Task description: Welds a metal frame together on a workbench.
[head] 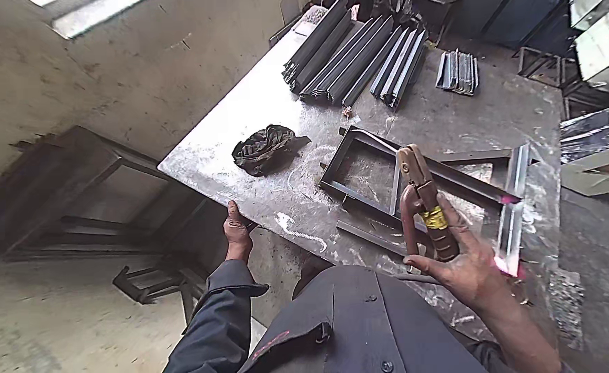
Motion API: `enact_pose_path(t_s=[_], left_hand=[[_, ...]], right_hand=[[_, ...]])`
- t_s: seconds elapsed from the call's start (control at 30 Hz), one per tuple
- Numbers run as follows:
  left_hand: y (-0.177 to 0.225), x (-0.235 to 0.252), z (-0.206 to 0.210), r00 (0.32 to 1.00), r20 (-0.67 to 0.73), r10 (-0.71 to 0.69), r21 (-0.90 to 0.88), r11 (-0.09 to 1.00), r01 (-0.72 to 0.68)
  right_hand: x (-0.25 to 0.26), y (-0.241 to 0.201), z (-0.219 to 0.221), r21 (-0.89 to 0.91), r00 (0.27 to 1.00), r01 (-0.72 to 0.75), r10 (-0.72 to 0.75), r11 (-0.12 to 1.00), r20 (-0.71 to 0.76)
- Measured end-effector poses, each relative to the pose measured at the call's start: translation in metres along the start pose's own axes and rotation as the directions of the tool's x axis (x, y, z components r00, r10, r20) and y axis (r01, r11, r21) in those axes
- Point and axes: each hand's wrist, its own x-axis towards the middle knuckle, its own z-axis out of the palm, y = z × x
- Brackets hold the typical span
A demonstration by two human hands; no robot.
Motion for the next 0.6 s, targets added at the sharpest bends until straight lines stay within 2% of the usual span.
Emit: enact_pose_path(t_s=[0.07,0.13,0.6], left_hand=[[-0.006,0.004,0.003,0.997,-0.016,-0.073,-0.035,0.997,0.072],[-0.002,-0.001,0.008,0.996,-0.039,-0.079,-0.033,0.996,0.078],[-0.003,-0.001,0.011,0.997,-0.060,-0.056,-0.048,0.997,0.053]], right_hand=[[0.001,0.000,0.004,-0.087,1.000,0.012,-0.013,0.996,-0.012],[0.001,-0.001,0.005,-0.131,1.000,0.014,-0.015,0.991,-0.009],[0.001,-0.001,0.005,-0.097,1.000,0.022,-0.023,0.995,-0.007]])
